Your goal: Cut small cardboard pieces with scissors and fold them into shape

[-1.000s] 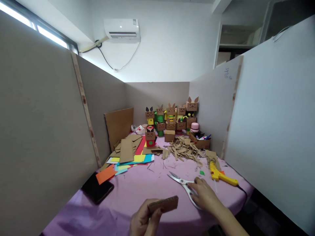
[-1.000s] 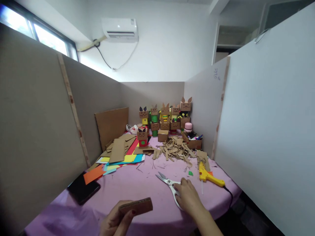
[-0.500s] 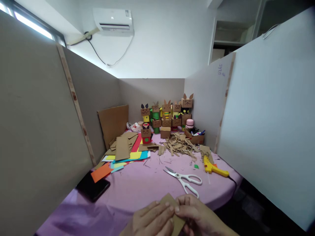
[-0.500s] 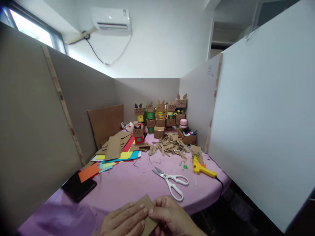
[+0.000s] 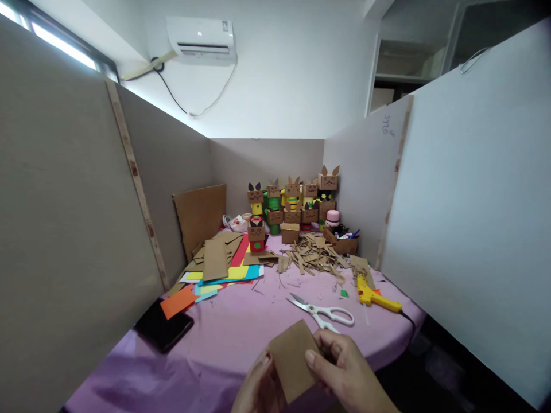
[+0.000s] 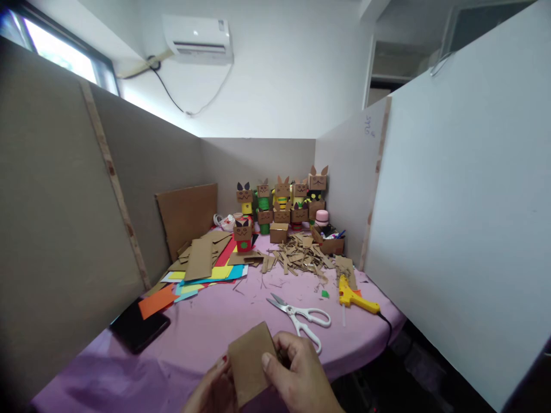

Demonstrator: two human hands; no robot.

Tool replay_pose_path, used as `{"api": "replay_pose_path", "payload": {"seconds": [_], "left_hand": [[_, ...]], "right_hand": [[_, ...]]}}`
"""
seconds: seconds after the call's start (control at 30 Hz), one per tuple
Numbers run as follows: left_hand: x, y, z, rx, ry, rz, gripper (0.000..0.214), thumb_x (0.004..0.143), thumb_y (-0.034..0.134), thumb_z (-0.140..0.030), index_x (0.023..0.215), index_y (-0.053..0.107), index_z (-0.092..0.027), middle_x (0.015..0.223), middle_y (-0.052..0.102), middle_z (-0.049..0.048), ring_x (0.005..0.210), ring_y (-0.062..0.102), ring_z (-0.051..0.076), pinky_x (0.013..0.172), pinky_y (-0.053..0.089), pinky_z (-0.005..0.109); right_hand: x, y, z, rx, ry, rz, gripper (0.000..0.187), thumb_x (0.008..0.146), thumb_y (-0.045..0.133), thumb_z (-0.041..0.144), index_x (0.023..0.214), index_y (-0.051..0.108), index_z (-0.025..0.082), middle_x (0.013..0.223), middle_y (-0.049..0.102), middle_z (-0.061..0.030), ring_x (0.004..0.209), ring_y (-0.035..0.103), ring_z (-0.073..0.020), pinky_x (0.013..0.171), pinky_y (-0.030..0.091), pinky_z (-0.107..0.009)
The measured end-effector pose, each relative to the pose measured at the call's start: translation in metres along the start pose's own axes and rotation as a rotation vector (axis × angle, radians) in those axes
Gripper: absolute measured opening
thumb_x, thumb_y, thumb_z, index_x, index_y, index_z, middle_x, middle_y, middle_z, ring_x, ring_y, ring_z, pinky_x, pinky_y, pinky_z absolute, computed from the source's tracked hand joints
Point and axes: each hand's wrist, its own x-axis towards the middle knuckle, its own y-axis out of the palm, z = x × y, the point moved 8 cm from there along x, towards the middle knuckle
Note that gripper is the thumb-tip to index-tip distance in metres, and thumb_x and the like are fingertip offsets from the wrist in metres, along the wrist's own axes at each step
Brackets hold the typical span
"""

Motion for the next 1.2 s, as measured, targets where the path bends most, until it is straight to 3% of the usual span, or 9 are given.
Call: {"api": "replay_pose_path", "payload": {"seconds": [0.33,0.43,0.53,0.6,0.77,0.93,1.03,1.1,1.2], "left_hand": [[-0.001,0.007,0.012,-0.247,-0.141,-0.129,0.042,0.052,0.08,-0.027,0.089,0.067,-0.014,0.077,0.074,0.011,0.078,0.068,0.029,0.074,0.05,0.039],[-0.004,-0.003,0.01,-0.201,-0.16,-0.223,0.041,0.053,0.079,-0.028,0.089,0.065,-0.017,0.072,0.074,0.0062,0.072,0.069,0.025,0.061,0.052,0.031],[-0.007,-0.011,0.005,-0.184,-0.163,-0.316,0.043,0.05,0.081,-0.028,0.089,0.064,-0.017,0.065,0.072,0.0031,0.067,0.069,0.021,0.051,0.049,0.022],[-0.008,-0.013,0.002,-0.189,-0.164,-0.343,0.046,0.048,0.081,-0.029,0.089,0.064,-0.017,0.062,0.071,0.0022,0.064,0.068,0.02,0.047,0.048,0.02],[-0.011,-0.014,-0.008,-0.176,-0.118,-0.38,0.044,0.051,0.079,-0.027,0.091,0.064,-0.017,0.062,0.07,0.0014,0.059,0.067,0.019,0.048,0.049,0.022],[-0.016,-0.017,-0.02,-0.173,-0.06,-0.413,0.035,0.052,0.078,-0.025,0.083,0.065,-0.017,0.064,0.07,0.001,0.06,0.067,0.018,0.051,0.049,0.022],[-0.018,-0.023,-0.026,-0.167,-0.034,-0.451,0.036,0.053,0.077,-0.024,0.086,0.064,-0.017,0.066,0.07,0.0011,0.061,0.067,0.018,0.052,0.049,0.023],[-0.018,-0.028,-0.029,-0.166,-0.015,-0.471,0.034,0.054,0.076,-0.024,0.085,0.064,-0.017,0.067,0.07,0.0014,0.063,0.066,0.018,0.053,0.049,0.023],[-0.014,-0.03,-0.03,-0.176,0.0,-0.474,0.03,0.056,0.075,-0.023,0.084,0.064,-0.017,0.067,0.07,0.001,0.063,0.066,0.016,0.053,0.048,0.021]], "right_hand": [[0.001,0.005,0.003,-0.146,-0.13,0.101,0.035,0.079,0.05,0.047,0.062,0.048,0.017,0.055,0.038,0.0056,0.052,0.038,-0.0091,0.047,0.03,-0.02],[0.017,-0.018,-0.009,-0.356,-0.089,0.076,0.04,0.089,0.031,0.044,0.079,0.057,0.015,0.061,0.055,0.0002,0.057,0.051,-0.0131,0.053,0.039,-0.021],[0.04,-0.059,-0.031,-0.911,-0.04,-0.113,0.028,0.086,0.038,0.025,0.105,0.056,0.015,0.098,0.062,-0.0114,0.091,0.055,-0.0215,0.078,0.04,-0.029],[0.052,-0.072,-0.053,-0.998,0.015,-0.112,0.035,0.075,0.047,0.012,0.108,0.056,0.008,0.106,0.058,-0.0201,0.101,0.05,-0.0292,0.083,0.037,-0.036],[0.064,-0.071,-0.088,-1.042,0.058,-0.016,0.04,0.067,0.052,0.008,0.106,0.059,0.012,0.1,0.059,-0.0177,0.092,0.054,-0.0291,0.078,0.038,-0.035],[0.067,-0.075,-0.091,-0.886,0.092,-0.039,0.031,0.063,0.054,0.01,0.092,0.064,0.012,0.088,0.062,-0.0125,0.084,0.057,-0.0266,0.073,0.038,-0.033],[0.058,-0.077,-0.093,-0.707,0.122,-0.033,0.031,0.076,0.047,0.023,0.1,0.061,0.012,0.069,0.062,-0.0045,0.067,0.059,-0.0204,0.059,0.041,-0.027],[0.045,-0.074,-0.095,-0.434,0.152,-0.048,0.037,0.083,0.039,0.034,0.108,0.055,0.012,0.062,0.058,-0.0002,0.055,0.056,-0.0156,0.051,0.04,-0.024],[0.017,-0.055,-0.097,0.404,0.215,-0.069,0.041,0.074,0.06,0.042,0.105,0.058,0.016,0.064,0.055,0.0016,0.053,0.053,-0.0111,0.053,0.041,-0.023]]}}
